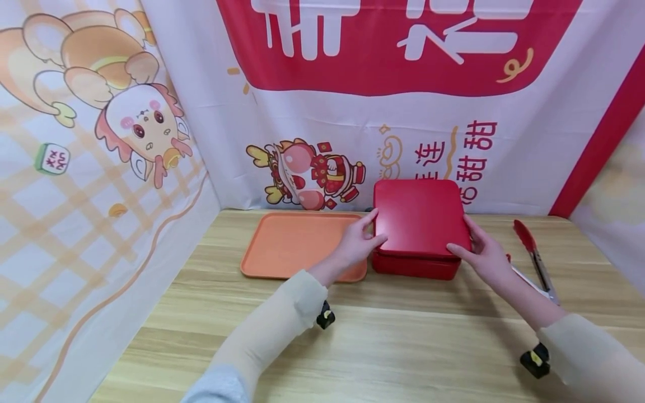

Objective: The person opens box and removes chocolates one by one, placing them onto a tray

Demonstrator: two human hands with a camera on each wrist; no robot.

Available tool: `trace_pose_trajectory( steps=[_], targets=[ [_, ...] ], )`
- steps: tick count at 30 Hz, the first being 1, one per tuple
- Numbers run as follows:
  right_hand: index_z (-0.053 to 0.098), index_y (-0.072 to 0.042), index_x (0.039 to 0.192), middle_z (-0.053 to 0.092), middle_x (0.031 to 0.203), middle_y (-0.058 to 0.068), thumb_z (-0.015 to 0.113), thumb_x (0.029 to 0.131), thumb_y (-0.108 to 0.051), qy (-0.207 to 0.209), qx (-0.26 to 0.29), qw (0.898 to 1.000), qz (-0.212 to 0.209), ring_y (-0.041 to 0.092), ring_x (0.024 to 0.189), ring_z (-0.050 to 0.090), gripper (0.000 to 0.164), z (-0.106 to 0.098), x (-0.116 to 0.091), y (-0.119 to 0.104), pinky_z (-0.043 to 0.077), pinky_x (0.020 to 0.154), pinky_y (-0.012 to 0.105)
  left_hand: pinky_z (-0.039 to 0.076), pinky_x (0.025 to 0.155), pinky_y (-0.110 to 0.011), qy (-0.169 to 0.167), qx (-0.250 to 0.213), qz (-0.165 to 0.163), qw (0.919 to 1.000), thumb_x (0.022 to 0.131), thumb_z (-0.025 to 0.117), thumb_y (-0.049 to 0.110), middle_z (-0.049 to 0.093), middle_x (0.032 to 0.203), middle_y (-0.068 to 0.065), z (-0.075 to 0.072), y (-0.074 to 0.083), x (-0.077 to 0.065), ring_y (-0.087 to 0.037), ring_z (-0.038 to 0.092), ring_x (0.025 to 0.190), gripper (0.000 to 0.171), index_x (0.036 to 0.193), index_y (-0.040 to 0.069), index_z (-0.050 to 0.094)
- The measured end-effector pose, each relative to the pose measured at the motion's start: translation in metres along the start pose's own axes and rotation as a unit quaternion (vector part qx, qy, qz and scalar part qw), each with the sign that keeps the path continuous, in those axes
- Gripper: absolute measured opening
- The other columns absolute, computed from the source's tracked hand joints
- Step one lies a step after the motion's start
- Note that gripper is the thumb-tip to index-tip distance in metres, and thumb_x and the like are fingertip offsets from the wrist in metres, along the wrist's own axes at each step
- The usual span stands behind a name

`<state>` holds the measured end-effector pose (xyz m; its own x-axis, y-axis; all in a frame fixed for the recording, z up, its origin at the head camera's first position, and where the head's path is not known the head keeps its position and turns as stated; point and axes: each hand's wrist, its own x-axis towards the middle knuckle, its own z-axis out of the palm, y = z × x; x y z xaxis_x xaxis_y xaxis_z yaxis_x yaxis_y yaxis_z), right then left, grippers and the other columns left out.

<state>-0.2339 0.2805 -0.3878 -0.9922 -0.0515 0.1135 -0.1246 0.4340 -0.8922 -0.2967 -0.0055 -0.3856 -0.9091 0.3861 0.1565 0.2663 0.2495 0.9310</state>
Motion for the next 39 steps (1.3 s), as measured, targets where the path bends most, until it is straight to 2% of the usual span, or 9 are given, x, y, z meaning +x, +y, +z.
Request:
trace_pose_trajectory(
  steps=[2, 4, 7, 11, 17, 24, 29, 35, 39],
  targets=[
    [0.003, -0.021, 0.157, 0.015, 0.159, 0.02, 0.065, 0.093, -0.037, 0.0, -0.004, 1.0, 0.006, 0.046, 0.136, 0.029, 0.09, -0.002, -0.003, 0.0, 0.044, 0.081, 0.009, 0.046, 0.053, -0.023, -0.006, -0.016, -0.006, 0.9998, 0.092, 0.068, 0.014, 0.038, 0.152, -0.007, 0.001, 0.002, -0.004, -0.013, 0.049, 0.05, 0.071, 0.153, 0.018, 0.032],
    [0.004, -0.02, 0.157, 0.016, 0.158, 0.021, 0.065, 0.094, -0.035, 0.0, 0.002, 1.0, 0.005, 0.046, 0.135, 0.031, 0.089, -0.003, -0.006, 0.001, 0.046, 0.08, 0.011, 0.052, 0.06, -0.028, -0.015, -0.035, -0.013, 0.9992, 0.092, 0.068, 0.011, 0.037, 0.152, -0.007, 0.001, 0.004, -0.008, -0.013, 0.057, 0.055, 0.073, 0.154, 0.018, 0.031],
    [0.005, -0.018, 0.157, 0.017, 0.158, 0.022, 0.064, 0.095, -0.032, -0.002, 0.018, 1.0, 0.002, 0.046, 0.135, 0.032, 0.087, -0.005, -0.011, 0.002, 0.048, 0.08, 0.013, 0.057, 0.073, -0.033, -0.035, -0.061, -0.022, 0.9973, 0.092, 0.067, 0.008, 0.037, 0.153, -0.008, 0.001, 0.006, -0.015, -0.016, 0.069, 0.075, 0.074, 0.154, 0.017, 0.028],
    [0.004, -0.017, 0.157, 0.015, 0.158, 0.021, 0.064, 0.094, -0.03, -0.007, 0.028, 1.0, 0.006, 0.044, 0.136, 0.03, 0.087, -0.007, -0.017, 0.004, 0.048, 0.08, 0.014, 0.055, 0.079, -0.029, -0.059, -0.054, -0.016, 0.9967, 0.091, 0.068, 0.009, 0.036, 0.153, -0.01, 0.0, 0.006, -0.025, -0.019, 0.07, 0.089, 0.077, 0.155, 0.016, 0.026],
    [0.006, -0.013, 0.156, 0.016, 0.157, 0.023, 0.065, 0.094, -0.026, -0.008, 0.02, 1.0, -0.001, 0.045, 0.133, 0.033, 0.087, -0.009, -0.028, 0.002, 0.05, 0.079, 0.016, 0.056, 0.074, -0.029, -0.081, -0.031, -0.01, 0.9961, 0.089, 0.071, 0.012, 0.034, 0.154, -0.009, -0.001, 0.004, -0.038, -0.018, 0.07, 0.077, 0.084, 0.156, 0.013, 0.021],
    [0.009, -0.011, 0.156, 0.019, 0.155, 0.028, 0.068, 0.093, -0.024, -0.032, -0.022, 0.999, 0.004, 0.047, 0.126, 0.042, 0.088, -0.01, -0.045, -0.002, 0.055, 0.076, 0.024, 0.055, 0.078, -0.027, -0.113, -0.038, -0.029, 0.9924, 0.084, 0.077, 0.011, 0.029, 0.156, -0.008, -0.004, -0.001, -0.057, -0.016, 0.069, 0.083, 0.096, 0.157, 0.017, 0.016],
    [0.014, -0.009, 0.156, 0.025, 0.152, 0.03, 0.071, 0.09, -0.022, -0.044, -0.068, 0.997, -0.02, 0.046, 0.118, 0.052, 0.088, -0.011, -0.058, -0.003, 0.056, 0.074, 0.027, 0.055, 0.078, -0.027, -0.125, -0.039, -0.05, 0.9901, 0.081, 0.08, 0.009, 0.034, 0.153, -0.017, -0.003, -0.003, -0.071, -0.017, 0.069, 0.082, 0.101, 0.157, 0.02, 0.015],
    [0.02, -0.012, 0.156, 0.033, 0.147, 0.032, 0.075, 0.086, -0.019, -0.049, -0.07, 0.996, -0.039, 0.04, 0.108, 0.061, 0.089, -0.009, -0.07, 0.001, 0.057, 0.07, 0.03, 0.056, 0.076, -0.031, -0.133, -0.063, -0.079, 0.9859, 0.079, 0.08, 0.001, 0.048, 0.141, -0.022, 0.001, -0.009, -0.082, -0.02, 0.071, 0.082, 0.102, 0.157, 0.018, 0.017],
    [0.021, -0.011, 0.155, 0.037, 0.144, 0.033, 0.077, 0.085, -0.02, -0.053, -0.088, 0.994, -0.041, 0.041, 0.103, 0.064, 0.09, -0.011, -0.076, 0.004, 0.058, 0.069, 0.03, 0.056, 0.077, -0.031, -0.146, -0.076, -0.088, 0.9825, 0.078, 0.079, -0.002, 0.042, 0.146, -0.023, 0.004, -0.011, -0.088, -0.022, 0.071, 0.083, 0.105, 0.157, 0.016, 0.013]
  ],
)
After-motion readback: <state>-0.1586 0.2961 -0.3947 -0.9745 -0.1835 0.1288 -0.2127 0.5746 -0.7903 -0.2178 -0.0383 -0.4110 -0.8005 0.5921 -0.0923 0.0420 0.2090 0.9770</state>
